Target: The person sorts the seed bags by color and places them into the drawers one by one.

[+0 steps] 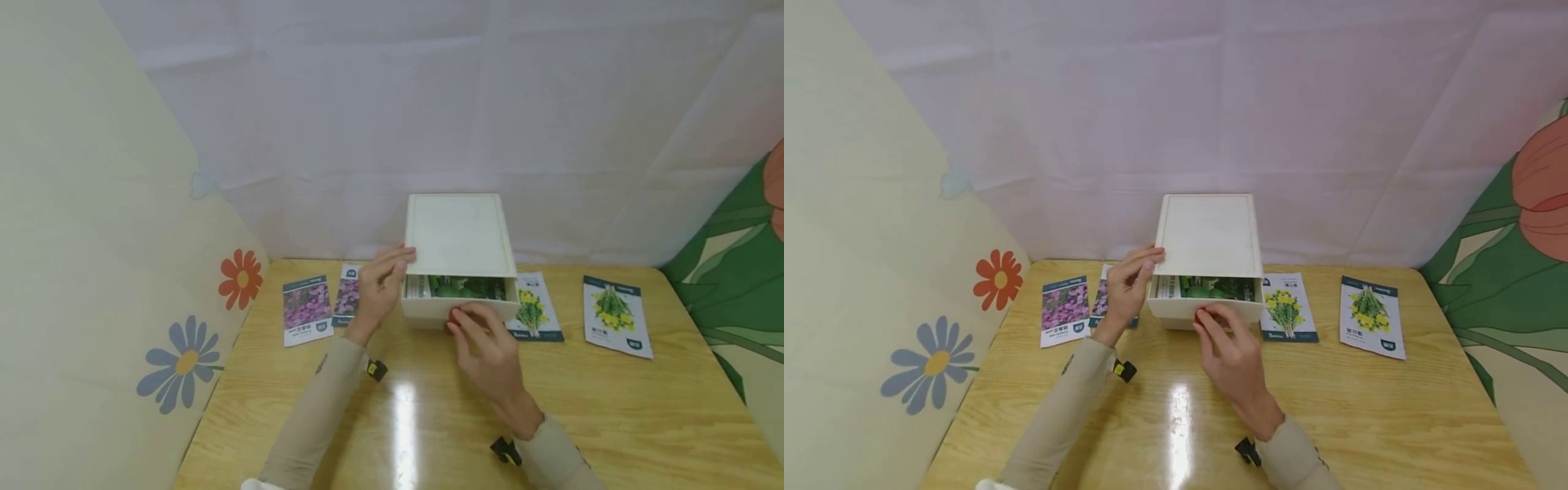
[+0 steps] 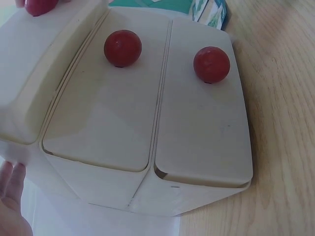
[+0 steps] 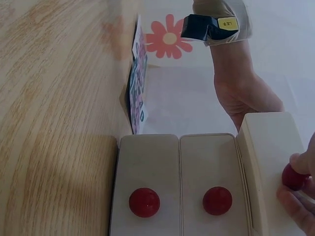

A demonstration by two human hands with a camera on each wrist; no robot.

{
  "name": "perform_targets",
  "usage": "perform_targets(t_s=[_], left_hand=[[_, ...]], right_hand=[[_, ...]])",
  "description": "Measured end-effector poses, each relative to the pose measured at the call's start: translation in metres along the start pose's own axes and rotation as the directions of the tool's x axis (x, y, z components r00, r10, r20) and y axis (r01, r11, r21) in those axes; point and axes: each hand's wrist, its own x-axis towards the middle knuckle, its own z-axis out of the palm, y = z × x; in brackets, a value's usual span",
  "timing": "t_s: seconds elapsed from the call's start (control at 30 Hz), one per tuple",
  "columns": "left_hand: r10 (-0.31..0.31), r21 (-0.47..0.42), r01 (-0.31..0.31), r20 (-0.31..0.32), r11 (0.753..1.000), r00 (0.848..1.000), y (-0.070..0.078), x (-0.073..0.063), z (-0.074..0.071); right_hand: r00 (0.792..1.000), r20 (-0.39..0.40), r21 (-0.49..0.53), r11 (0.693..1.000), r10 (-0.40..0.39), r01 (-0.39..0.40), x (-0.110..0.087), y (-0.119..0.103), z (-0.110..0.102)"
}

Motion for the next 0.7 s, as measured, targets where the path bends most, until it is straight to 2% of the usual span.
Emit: perform_targets(t_s=[0.1,0.2,0.43,0.7], left_hand=[[0.005,0.003,-0.005,-0.001,1.0,1.0,-0.015,-0.003,0.001],[0.014,-0.003,-0.014,0.003,1.0,1.0,-0.022,-0.005,0.001],[0.034,-0.023,-0.034,0.013,0.999,0.999,-0.025,-0.004,0.0],[0.031,-0.02,-0.03,0.012,0.999,0.999,-0.025,-0.005,0.0]], right_hand=[[1.0,0.01,-0.005,1.0,0.019,-0.019,0.0,0.001,0.0],[0.999,0.016,-0.008,1.0,0.03,-0.03,0.001,0.003,0.0],[1.0,0.013,-0.021,0.999,0.025,-0.025,0.004,0.006,0.002],[0.998,0.038,-0.038,0.998,0.059,-0.058,0.008,0.005,0.003]])
